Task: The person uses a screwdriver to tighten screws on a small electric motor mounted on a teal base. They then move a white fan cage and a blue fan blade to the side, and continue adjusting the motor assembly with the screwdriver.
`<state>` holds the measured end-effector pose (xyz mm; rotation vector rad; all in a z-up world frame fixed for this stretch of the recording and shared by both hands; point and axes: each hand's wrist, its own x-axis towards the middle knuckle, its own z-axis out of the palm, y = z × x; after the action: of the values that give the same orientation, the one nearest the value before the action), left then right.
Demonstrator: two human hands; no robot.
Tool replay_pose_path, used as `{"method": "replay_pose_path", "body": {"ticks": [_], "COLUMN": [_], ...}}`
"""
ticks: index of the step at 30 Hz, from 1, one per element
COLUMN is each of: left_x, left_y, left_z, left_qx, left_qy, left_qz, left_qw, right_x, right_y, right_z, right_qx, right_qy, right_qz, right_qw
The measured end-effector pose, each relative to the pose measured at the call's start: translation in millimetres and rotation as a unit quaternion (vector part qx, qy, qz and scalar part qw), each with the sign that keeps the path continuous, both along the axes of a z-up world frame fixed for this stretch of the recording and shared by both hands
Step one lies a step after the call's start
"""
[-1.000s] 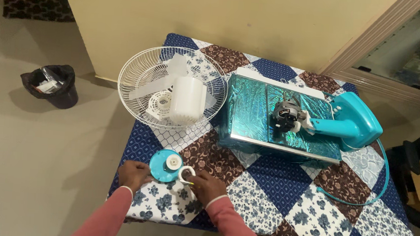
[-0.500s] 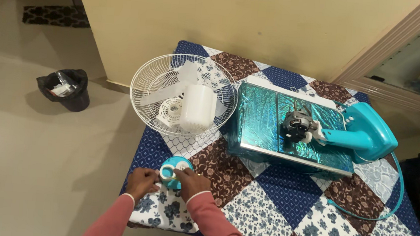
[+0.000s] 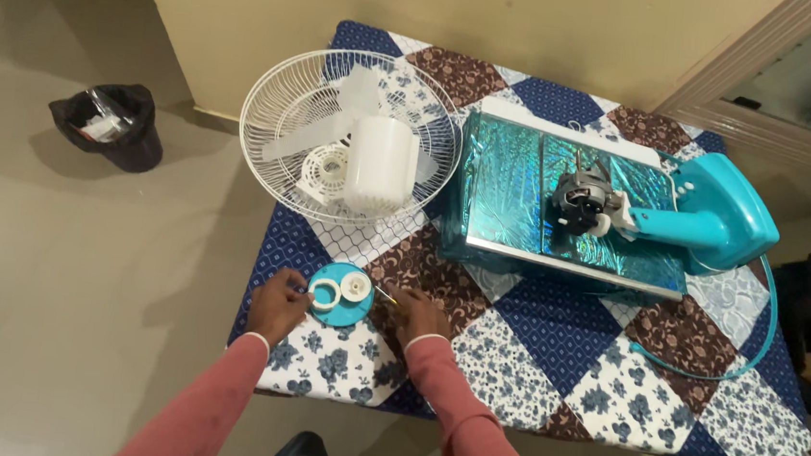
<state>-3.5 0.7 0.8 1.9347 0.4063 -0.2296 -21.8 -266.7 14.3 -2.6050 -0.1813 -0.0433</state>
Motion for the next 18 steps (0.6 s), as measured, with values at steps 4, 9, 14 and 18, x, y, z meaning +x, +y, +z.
{"method": "replay_pose_path", "body": {"ticks": [4, 9, 14, 18], "left_x": [-1, 0, 4, 10], "left_y": [-3, -6, -7, -6], "left_z": [8, 6, 0, -6], "left_qx": [0.045, 0.055, 0.021, -0.038], "left_qy": [-0.016, -0.049, 0.011, 0.04], "left_qz": [-0.038, -0.025, -0.017, 0.002], "left_qw": [0.998, 0.997, 1.0, 0.998], "right_x": [11, 21, 21, 10], "right_y": [21, 24, 18, 28], "right_z": [0, -14, -29, -23], "right_qx": [-0.039, -0.074, -0.016, 0.048], "right_qy": [0.031, 0.041, -0.021, -0.023], "right_qz": [-0.014, -0.026, -0.001, 0.038], "right_qw": [0.999, 0.996, 1.0, 0.998]}}
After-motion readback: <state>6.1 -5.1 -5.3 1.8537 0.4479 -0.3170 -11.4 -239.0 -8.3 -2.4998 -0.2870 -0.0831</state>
